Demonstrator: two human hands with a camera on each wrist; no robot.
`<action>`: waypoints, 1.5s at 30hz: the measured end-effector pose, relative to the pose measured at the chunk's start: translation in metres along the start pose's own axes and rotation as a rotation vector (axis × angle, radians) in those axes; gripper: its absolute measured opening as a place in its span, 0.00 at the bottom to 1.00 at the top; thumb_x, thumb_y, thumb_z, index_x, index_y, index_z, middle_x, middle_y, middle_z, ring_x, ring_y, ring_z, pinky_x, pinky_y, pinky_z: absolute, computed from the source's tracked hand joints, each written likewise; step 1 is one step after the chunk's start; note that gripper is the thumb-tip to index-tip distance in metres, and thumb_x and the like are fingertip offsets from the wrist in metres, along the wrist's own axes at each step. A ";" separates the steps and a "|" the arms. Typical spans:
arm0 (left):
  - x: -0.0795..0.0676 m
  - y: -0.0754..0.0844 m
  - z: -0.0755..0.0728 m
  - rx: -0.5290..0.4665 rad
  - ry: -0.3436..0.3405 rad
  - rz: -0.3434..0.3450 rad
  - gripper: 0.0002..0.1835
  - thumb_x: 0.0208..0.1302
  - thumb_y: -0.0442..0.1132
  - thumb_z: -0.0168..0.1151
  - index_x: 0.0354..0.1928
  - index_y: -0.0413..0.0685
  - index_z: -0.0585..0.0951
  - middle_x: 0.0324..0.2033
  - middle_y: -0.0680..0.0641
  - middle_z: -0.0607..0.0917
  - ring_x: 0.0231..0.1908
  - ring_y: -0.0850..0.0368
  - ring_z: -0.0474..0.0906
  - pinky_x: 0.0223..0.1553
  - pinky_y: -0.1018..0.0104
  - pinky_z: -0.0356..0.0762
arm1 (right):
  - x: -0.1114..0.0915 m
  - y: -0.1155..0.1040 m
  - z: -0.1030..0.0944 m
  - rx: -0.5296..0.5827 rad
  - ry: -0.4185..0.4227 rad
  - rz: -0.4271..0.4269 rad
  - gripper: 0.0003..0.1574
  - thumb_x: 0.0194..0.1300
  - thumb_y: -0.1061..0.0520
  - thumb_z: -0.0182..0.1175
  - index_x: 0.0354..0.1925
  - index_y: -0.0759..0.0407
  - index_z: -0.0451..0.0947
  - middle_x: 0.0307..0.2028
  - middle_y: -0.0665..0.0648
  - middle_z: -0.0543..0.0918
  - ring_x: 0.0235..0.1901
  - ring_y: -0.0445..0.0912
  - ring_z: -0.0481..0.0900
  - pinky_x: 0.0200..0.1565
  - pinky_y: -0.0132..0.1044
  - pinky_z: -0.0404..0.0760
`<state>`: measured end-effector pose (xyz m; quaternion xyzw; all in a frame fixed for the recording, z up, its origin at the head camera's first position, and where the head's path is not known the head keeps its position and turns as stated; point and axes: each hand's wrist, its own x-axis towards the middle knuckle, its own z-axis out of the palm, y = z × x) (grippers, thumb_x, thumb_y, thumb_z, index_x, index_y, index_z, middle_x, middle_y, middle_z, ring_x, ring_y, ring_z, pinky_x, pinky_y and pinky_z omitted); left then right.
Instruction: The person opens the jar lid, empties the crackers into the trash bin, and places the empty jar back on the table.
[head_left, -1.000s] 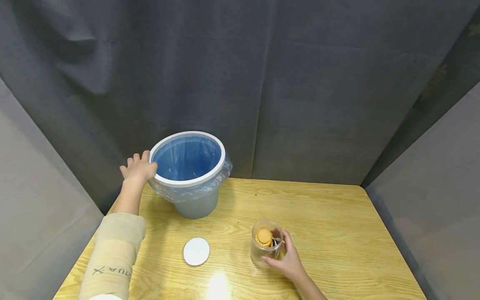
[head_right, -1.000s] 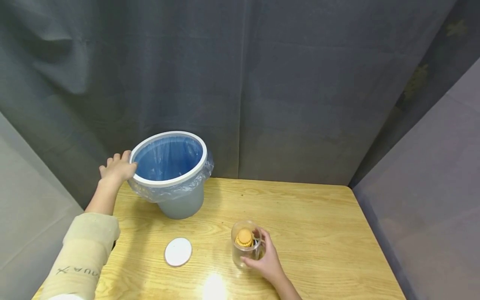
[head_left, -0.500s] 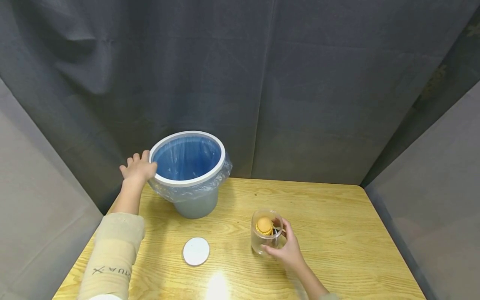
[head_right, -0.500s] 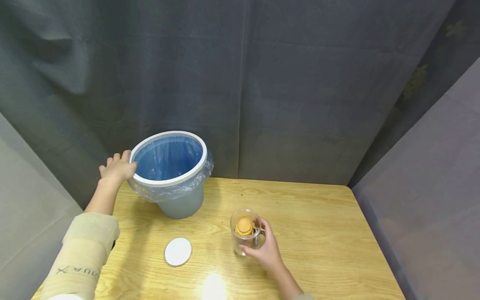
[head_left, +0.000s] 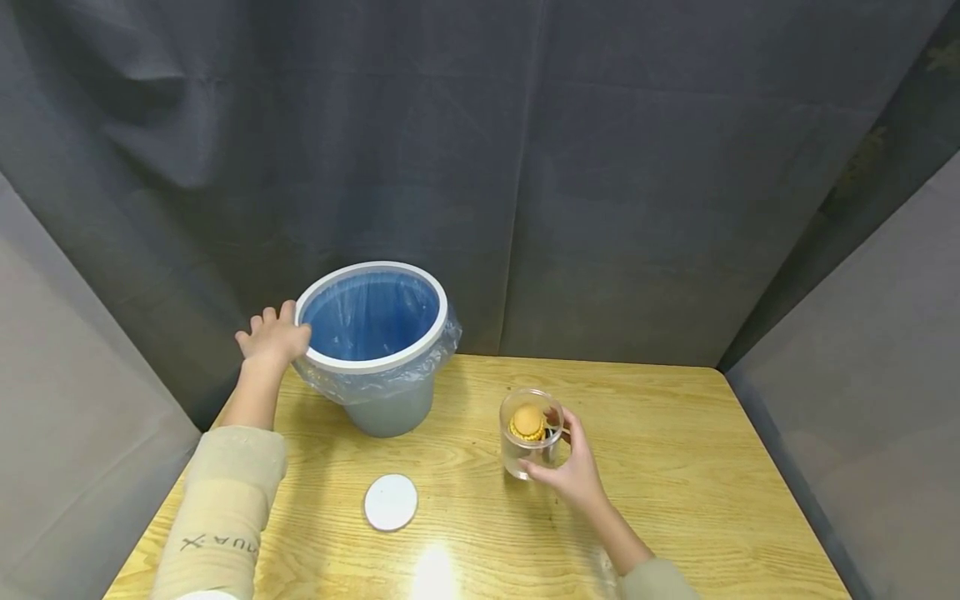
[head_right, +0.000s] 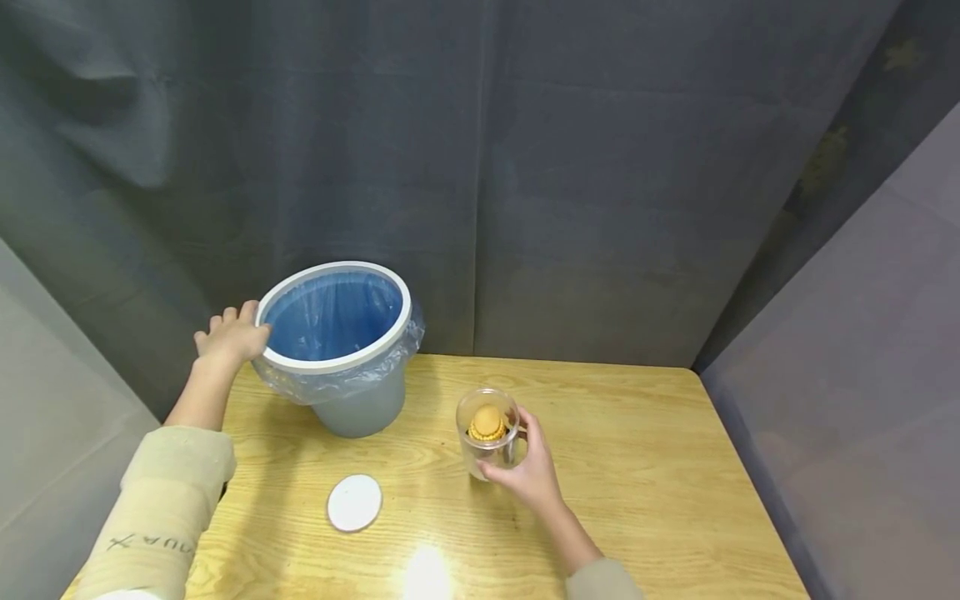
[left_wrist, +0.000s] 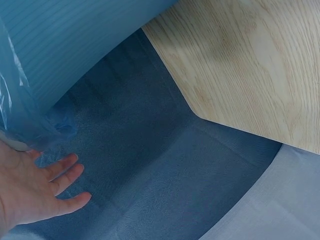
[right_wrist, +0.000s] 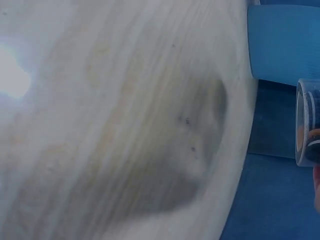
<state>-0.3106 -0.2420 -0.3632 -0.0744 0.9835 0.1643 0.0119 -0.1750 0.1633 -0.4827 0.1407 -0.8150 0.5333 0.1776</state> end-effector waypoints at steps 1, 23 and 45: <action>0.000 0.000 0.000 0.000 0.000 -0.001 0.33 0.64 0.46 0.40 0.67 0.36 0.50 0.60 0.25 0.54 0.59 0.28 0.47 0.55 0.29 0.42 | 0.002 -0.001 0.000 -0.003 0.003 -0.012 0.53 0.36 0.67 0.74 0.60 0.71 0.58 0.53 0.69 0.70 0.53 0.62 0.67 0.54 0.36 0.66; 0.002 -0.004 0.001 0.005 -0.009 -0.003 0.33 0.63 0.46 0.39 0.67 0.37 0.49 0.60 0.25 0.53 0.59 0.28 0.47 0.54 0.29 0.43 | 0.042 0.016 0.015 -0.115 0.062 -0.066 0.57 0.33 0.56 0.77 0.61 0.59 0.60 0.53 0.57 0.70 0.51 0.51 0.70 0.52 0.46 0.70; 0.002 -0.002 0.002 0.005 -0.002 0.001 0.33 0.64 0.47 0.39 0.67 0.36 0.50 0.61 0.25 0.53 0.60 0.27 0.46 0.55 0.28 0.41 | 0.081 -0.003 0.016 -0.202 0.093 -0.178 0.55 0.32 0.51 0.76 0.58 0.56 0.62 0.47 0.55 0.70 0.45 0.46 0.68 0.46 0.44 0.71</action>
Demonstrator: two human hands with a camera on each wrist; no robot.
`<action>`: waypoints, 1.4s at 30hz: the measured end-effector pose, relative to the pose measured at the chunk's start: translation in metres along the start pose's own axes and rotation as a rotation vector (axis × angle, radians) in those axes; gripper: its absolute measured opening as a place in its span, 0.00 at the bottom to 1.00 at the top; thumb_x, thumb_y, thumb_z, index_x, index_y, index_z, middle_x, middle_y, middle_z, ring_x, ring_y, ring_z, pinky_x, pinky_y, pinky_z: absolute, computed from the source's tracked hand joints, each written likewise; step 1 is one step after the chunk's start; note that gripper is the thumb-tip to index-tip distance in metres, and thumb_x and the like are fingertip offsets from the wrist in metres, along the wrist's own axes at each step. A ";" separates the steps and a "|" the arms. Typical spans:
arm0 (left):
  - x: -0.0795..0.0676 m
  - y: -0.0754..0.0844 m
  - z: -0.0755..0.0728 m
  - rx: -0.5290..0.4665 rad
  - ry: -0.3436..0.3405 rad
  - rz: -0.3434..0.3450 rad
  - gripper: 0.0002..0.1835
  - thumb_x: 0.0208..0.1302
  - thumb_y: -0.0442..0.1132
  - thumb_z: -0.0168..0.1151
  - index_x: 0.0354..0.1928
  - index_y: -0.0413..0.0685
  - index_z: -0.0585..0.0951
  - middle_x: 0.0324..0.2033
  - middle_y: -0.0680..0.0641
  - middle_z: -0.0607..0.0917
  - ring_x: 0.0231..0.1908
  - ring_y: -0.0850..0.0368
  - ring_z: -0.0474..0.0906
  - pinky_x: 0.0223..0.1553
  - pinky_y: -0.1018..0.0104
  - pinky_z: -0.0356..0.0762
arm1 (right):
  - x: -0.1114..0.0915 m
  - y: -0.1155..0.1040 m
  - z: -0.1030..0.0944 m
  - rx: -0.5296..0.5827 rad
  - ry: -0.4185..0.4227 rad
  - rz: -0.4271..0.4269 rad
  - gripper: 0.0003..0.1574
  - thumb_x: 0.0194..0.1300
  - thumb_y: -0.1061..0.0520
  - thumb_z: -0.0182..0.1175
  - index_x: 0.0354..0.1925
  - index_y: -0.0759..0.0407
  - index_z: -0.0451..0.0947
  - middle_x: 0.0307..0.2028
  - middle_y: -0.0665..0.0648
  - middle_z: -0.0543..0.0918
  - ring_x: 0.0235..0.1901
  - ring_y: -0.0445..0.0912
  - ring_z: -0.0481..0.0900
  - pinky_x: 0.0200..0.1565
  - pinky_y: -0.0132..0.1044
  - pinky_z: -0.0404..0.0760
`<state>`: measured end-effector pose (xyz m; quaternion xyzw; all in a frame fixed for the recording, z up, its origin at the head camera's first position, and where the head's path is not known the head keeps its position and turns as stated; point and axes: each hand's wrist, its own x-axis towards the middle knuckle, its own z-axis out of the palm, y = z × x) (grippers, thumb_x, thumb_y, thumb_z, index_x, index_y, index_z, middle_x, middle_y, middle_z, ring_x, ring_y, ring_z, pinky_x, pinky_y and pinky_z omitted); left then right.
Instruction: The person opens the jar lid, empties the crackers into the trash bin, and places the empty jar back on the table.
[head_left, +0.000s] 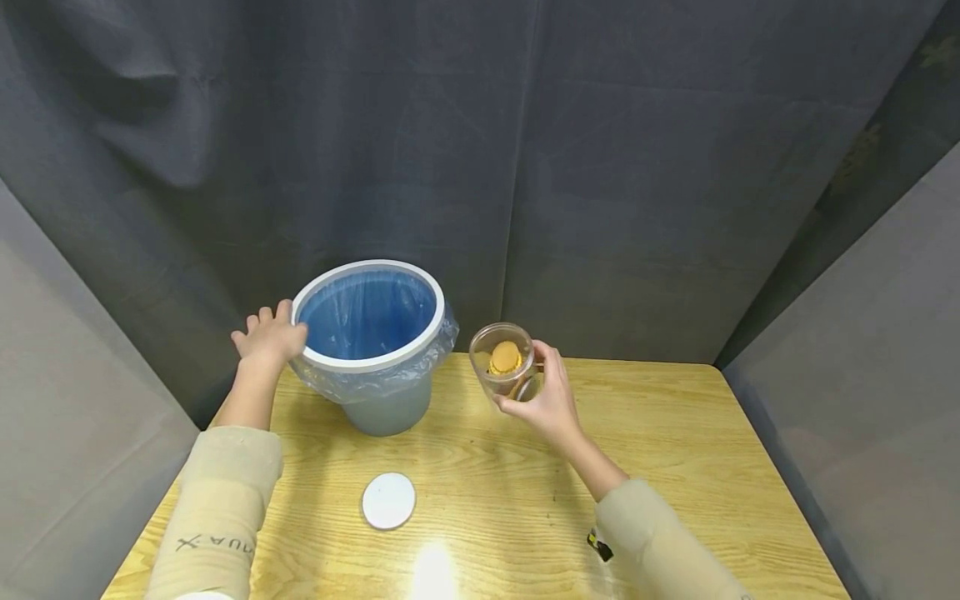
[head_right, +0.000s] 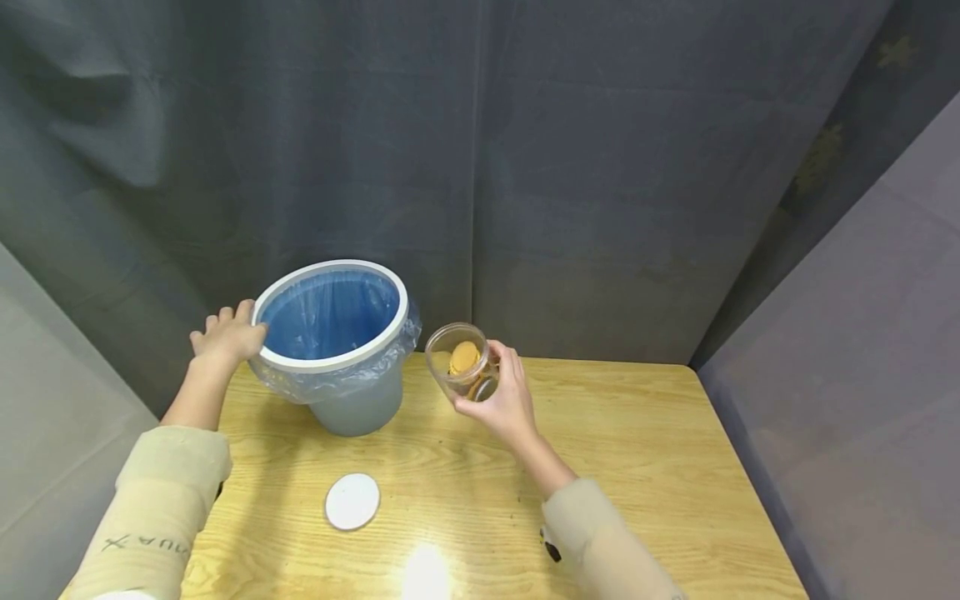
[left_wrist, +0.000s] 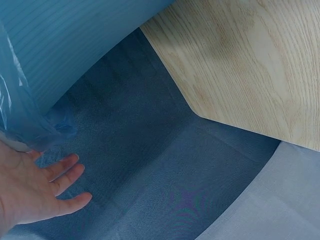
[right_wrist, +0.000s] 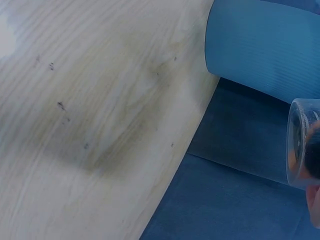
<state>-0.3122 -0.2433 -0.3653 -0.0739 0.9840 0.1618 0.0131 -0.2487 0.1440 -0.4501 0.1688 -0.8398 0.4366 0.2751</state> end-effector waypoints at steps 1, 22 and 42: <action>0.000 0.000 0.000 0.000 0.000 0.001 0.33 0.64 0.47 0.39 0.67 0.36 0.50 0.61 0.25 0.53 0.60 0.27 0.46 0.55 0.28 0.41 | 0.002 0.000 0.000 -0.002 -0.005 -0.002 0.54 0.32 0.51 0.76 0.58 0.56 0.61 0.47 0.55 0.70 0.45 0.46 0.68 0.46 0.43 0.71; 0.001 -0.001 0.001 0.000 0.001 0.005 0.33 0.64 0.47 0.40 0.67 0.36 0.49 0.60 0.25 0.53 0.60 0.27 0.45 0.55 0.28 0.41 | 0.044 -0.011 -0.003 -0.184 -0.065 -0.059 0.53 0.35 0.46 0.73 0.58 0.57 0.60 0.46 0.57 0.70 0.46 0.51 0.67 0.42 0.43 0.73; 0.000 0.001 -0.001 0.003 -0.010 0.003 0.33 0.64 0.47 0.38 0.67 0.36 0.49 0.60 0.24 0.52 0.60 0.27 0.45 0.55 0.28 0.41 | 0.075 -0.026 0.002 -0.341 -0.067 -0.119 0.53 0.33 0.44 0.72 0.57 0.56 0.61 0.44 0.57 0.69 0.43 0.50 0.66 0.36 0.44 0.73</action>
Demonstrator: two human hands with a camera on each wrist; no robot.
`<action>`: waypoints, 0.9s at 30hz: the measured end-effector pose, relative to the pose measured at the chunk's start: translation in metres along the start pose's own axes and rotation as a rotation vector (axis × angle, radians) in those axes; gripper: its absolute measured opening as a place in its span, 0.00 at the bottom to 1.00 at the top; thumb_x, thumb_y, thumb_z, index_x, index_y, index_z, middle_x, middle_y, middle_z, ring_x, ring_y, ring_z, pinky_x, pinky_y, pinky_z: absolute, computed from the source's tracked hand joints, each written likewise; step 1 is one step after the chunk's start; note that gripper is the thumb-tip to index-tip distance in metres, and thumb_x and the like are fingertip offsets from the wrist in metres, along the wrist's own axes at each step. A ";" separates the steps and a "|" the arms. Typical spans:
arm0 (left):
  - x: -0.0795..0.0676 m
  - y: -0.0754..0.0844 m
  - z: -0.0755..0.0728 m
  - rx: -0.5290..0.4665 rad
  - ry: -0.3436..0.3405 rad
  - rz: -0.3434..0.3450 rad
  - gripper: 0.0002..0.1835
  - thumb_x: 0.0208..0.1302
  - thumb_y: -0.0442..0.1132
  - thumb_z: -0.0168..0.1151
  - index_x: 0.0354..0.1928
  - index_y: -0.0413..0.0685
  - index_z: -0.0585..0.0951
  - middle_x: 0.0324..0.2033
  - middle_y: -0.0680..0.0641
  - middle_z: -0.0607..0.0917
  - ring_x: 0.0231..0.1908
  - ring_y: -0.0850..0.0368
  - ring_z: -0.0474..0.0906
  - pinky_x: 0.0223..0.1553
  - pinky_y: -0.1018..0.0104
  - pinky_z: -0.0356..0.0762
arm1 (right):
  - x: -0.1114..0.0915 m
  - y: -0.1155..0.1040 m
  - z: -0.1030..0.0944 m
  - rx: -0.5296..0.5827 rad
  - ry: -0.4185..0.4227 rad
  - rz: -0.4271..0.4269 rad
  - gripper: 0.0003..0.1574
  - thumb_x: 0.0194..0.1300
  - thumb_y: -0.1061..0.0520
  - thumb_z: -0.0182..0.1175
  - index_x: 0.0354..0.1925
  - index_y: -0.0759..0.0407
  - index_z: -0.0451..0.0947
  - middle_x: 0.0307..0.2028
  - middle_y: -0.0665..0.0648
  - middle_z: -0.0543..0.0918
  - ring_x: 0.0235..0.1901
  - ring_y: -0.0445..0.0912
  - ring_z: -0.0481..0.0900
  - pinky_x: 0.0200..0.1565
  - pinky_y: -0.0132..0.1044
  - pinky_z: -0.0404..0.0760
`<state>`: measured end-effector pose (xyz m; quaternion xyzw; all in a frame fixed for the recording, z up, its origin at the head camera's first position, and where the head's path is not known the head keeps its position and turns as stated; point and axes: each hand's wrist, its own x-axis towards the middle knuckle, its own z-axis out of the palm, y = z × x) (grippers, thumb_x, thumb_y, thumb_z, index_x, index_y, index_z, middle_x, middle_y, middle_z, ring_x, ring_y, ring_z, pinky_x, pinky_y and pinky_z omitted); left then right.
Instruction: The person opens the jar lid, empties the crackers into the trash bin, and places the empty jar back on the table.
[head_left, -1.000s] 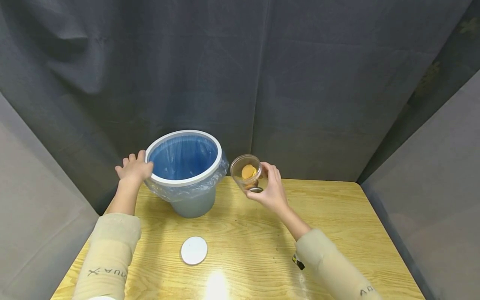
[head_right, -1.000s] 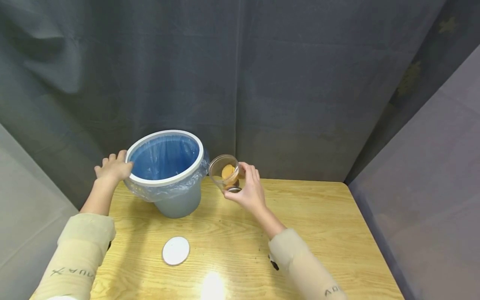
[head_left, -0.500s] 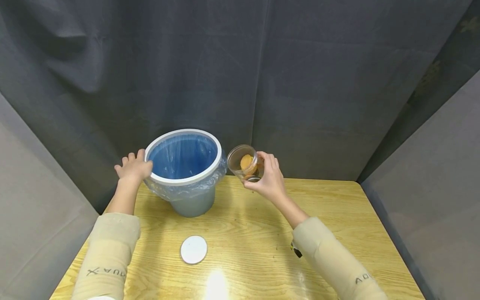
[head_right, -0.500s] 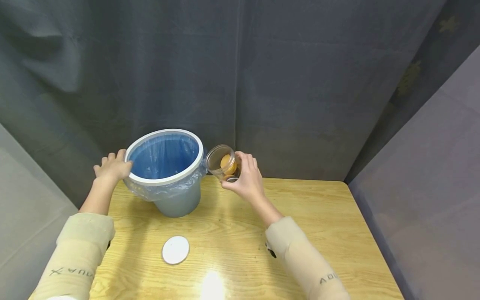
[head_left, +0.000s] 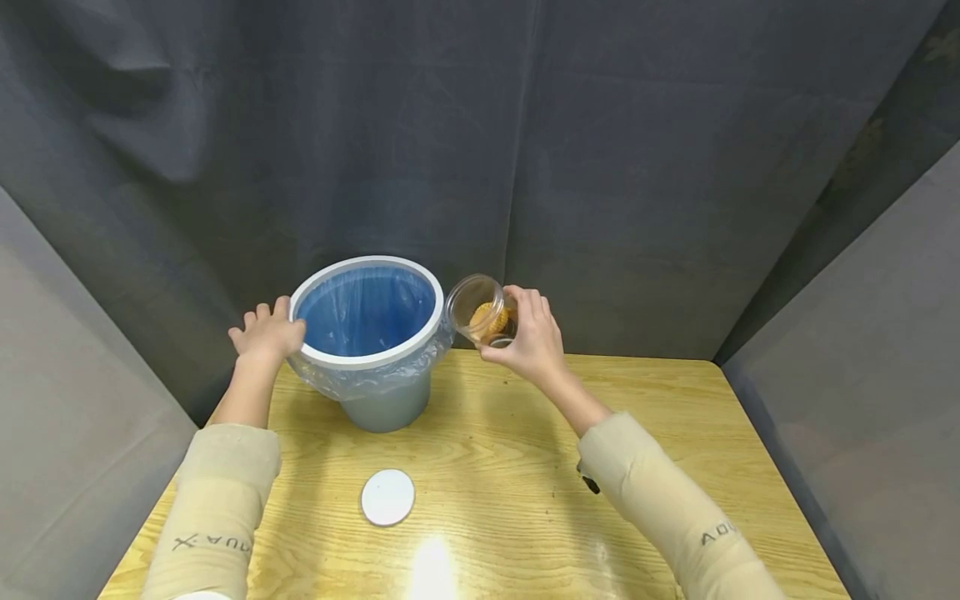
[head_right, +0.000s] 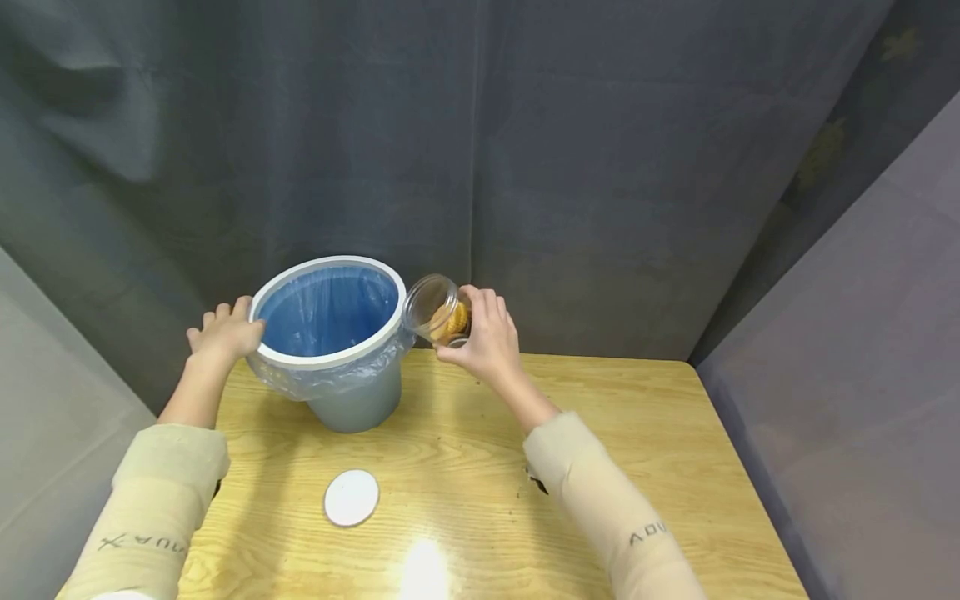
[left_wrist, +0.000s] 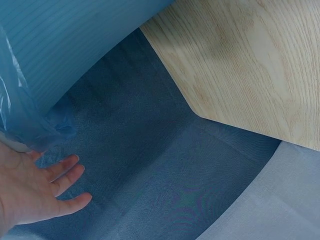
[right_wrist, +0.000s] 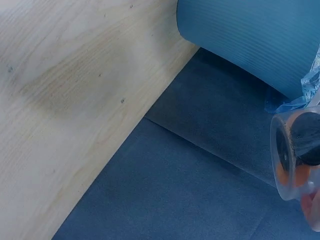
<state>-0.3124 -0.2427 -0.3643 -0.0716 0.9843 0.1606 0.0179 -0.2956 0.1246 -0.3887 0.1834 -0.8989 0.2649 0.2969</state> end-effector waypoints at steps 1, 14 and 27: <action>0.000 0.000 0.000 0.000 0.001 -0.001 0.33 0.64 0.47 0.38 0.67 0.36 0.49 0.60 0.24 0.53 0.60 0.27 0.46 0.55 0.28 0.41 | 0.001 0.000 0.000 -0.007 -0.003 0.000 0.53 0.33 0.44 0.72 0.57 0.56 0.61 0.44 0.57 0.69 0.43 0.50 0.66 0.36 0.44 0.73; -0.001 -0.002 0.001 -0.006 0.005 -0.009 0.33 0.65 0.47 0.40 0.67 0.36 0.49 0.61 0.24 0.52 0.60 0.27 0.45 0.55 0.28 0.39 | 0.019 -0.003 0.002 -0.094 -0.021 -0.052 0.51 0.36 0.43 0.70 0.57 0.57 0.62 0.46 0.58 0.69 0.41 0.51 0.67 0.41 0.43 0.72; 0.000 -0.001 0.002 -0.002 0.002 -0.012 0.33 0.65 0.47 0.40 0.67 0.36 0.49 0.61 0.25 0.52 0.60 0.27 0.45 0.55 0.29 0.40 | 0.035 -0.011 0.004 -0.185 -0.034 -0.079 0.51 0.36 0.44 0.69 0.58 0.57 0.62 0.45 0.58 0.69 0.41 0.52 0.67 0.40 0.44 0.72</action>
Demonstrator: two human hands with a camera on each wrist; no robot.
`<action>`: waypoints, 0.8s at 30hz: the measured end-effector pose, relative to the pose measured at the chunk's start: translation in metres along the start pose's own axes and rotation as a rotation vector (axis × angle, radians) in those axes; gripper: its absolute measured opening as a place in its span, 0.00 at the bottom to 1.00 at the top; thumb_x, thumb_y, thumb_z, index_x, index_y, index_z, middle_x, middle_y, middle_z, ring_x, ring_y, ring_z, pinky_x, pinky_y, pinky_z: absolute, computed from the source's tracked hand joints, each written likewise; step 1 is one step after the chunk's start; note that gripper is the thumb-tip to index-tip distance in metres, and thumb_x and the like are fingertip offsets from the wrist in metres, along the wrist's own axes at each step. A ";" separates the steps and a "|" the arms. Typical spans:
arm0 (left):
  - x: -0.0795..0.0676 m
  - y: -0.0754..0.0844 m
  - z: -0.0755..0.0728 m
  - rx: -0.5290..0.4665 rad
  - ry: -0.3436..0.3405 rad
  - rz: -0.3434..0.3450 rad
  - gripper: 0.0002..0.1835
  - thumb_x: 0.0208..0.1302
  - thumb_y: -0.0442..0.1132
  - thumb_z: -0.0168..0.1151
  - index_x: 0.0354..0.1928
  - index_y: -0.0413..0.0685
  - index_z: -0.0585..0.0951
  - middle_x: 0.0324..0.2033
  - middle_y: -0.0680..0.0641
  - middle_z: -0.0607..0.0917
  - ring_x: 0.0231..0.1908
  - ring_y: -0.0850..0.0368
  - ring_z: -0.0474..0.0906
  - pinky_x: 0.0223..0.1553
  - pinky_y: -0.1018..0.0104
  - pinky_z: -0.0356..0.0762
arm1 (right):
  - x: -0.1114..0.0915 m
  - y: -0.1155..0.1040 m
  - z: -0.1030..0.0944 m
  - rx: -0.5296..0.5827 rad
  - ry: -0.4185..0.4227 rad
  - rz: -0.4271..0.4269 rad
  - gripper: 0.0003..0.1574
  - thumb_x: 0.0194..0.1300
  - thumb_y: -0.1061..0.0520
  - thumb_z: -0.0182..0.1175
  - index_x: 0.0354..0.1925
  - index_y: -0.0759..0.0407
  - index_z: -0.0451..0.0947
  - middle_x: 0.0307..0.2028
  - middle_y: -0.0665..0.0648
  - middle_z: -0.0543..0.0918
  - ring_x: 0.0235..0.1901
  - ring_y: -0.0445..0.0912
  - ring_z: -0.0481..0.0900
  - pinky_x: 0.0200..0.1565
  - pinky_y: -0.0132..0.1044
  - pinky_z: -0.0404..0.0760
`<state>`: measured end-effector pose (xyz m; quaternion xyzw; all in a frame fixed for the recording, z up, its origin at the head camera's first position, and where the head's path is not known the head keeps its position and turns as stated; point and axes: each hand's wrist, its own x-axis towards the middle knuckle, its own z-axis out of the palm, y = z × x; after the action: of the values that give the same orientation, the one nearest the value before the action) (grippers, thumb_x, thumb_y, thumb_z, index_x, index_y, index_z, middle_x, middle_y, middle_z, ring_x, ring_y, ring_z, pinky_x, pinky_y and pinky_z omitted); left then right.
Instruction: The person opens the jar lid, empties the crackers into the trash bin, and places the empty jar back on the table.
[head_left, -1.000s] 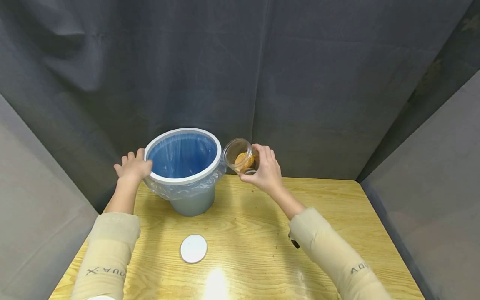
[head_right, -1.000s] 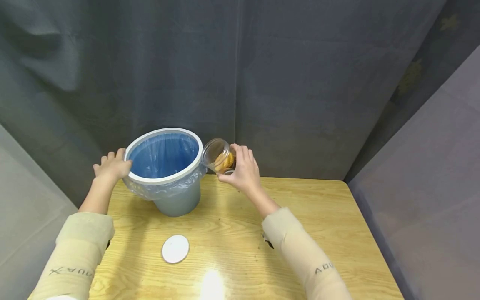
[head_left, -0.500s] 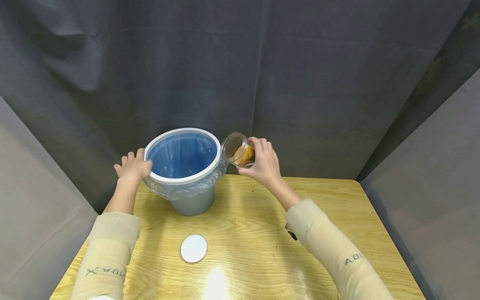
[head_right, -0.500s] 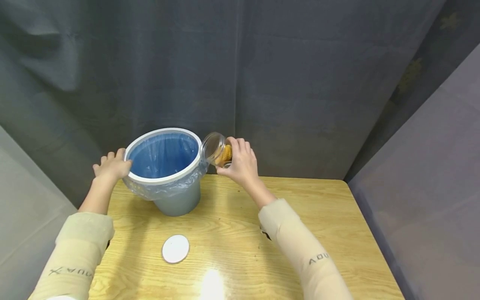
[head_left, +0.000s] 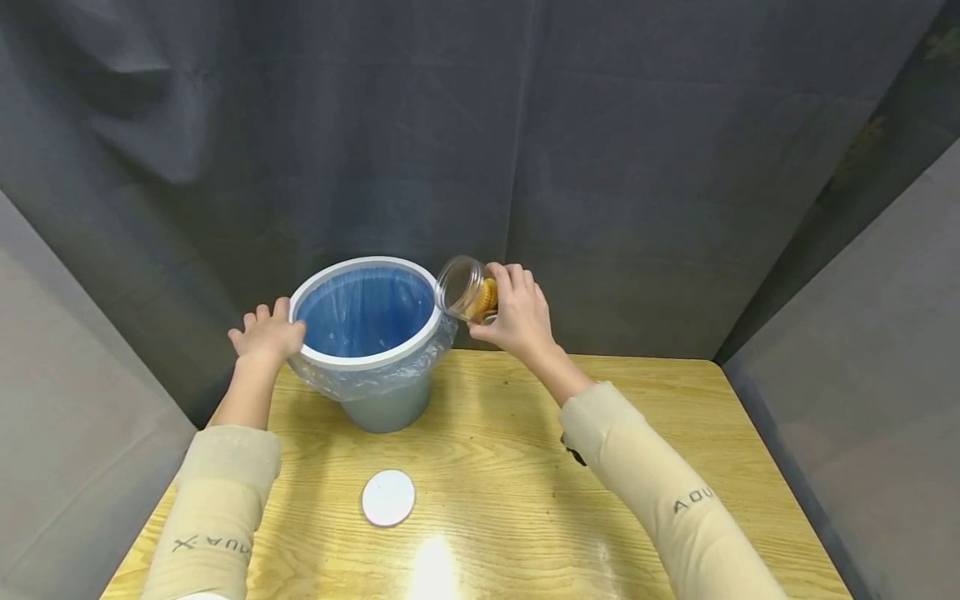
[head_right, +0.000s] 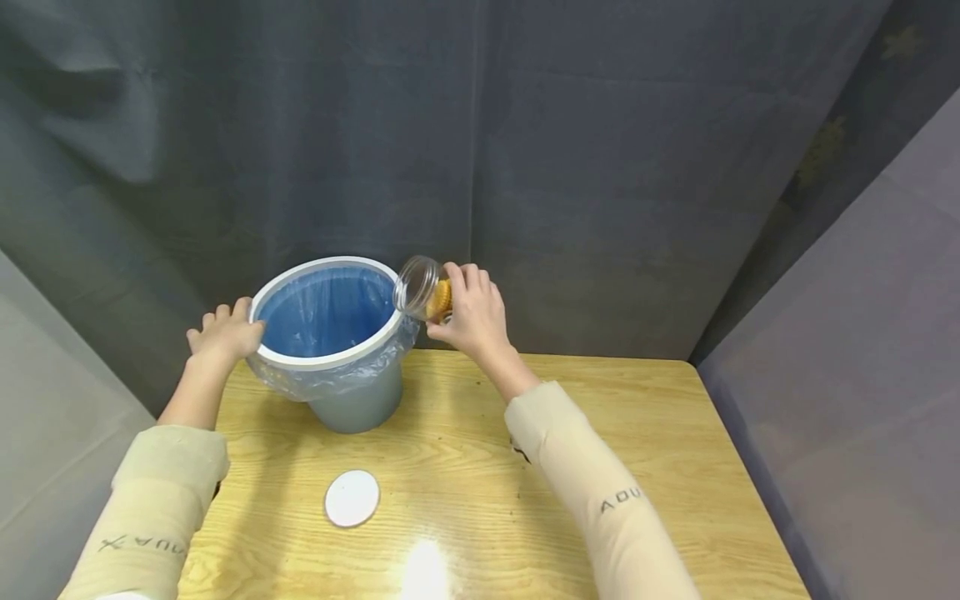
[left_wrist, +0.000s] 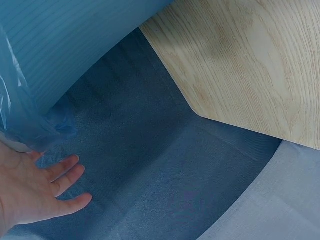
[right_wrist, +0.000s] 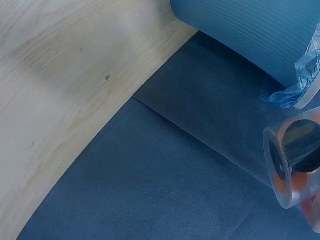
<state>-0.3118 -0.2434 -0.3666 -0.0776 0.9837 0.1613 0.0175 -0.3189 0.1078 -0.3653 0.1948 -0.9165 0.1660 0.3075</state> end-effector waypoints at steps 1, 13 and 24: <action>0.000 0.000 0.000 0.001 0.000 0.000 0.33 0.65 0.47 0.40 0.67 0.36 0.49 0.61 0.25 0.52 0.60 0.27 0.45 0.55 0.29 0.40 | 0.001 0.000 0.000 -0.006 -0.004 0.002 0.51 0.36 0.44 0.69 0.58 0.57 0.61 0.45 0.58 0.69 0.41 0.52 0.67 0.40 0.44 0.72; -0.001 -0.003 -0.002 0.004 0.000 -0.005 0.33 0.65 0.47 0.39 0.67 0.36 0.49 0.60 0.24 0.52 0.60 0.27 0.45 0.55 0.29 0.41 | 0.014 -0.008 0.002 -0.079 -0.057 -0.024 0.51 0.38 0.44 0.69 0.59 0.57 0.60 0.48 0.59 0.68 0.46 0.53 0.67 0.49 0.45 0.70; -0.001 -0.003 -0.001 0.001 0.005 0.000 0.33 0.65 0.47 0.40 0.66 0.36 0.50 0.60 0.24 0.53 0.59 0.27 0.45 0.55 0.29 0.40 | 0.024 -0.016 0.001 -0.148 -0.140 -0.058 0.53 0.38 0.42 0.70 0.60 0.56 0.59 0.51 0.61 0.67 0.49 0.53 0.66 0.52 0.44 0.68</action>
<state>-0.3098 -0.2466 -0.3668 -0.0779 0.9838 0.1606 0.0149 -0.3296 0.0873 -0.3486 0.2092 -0.9394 0.0751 0.2611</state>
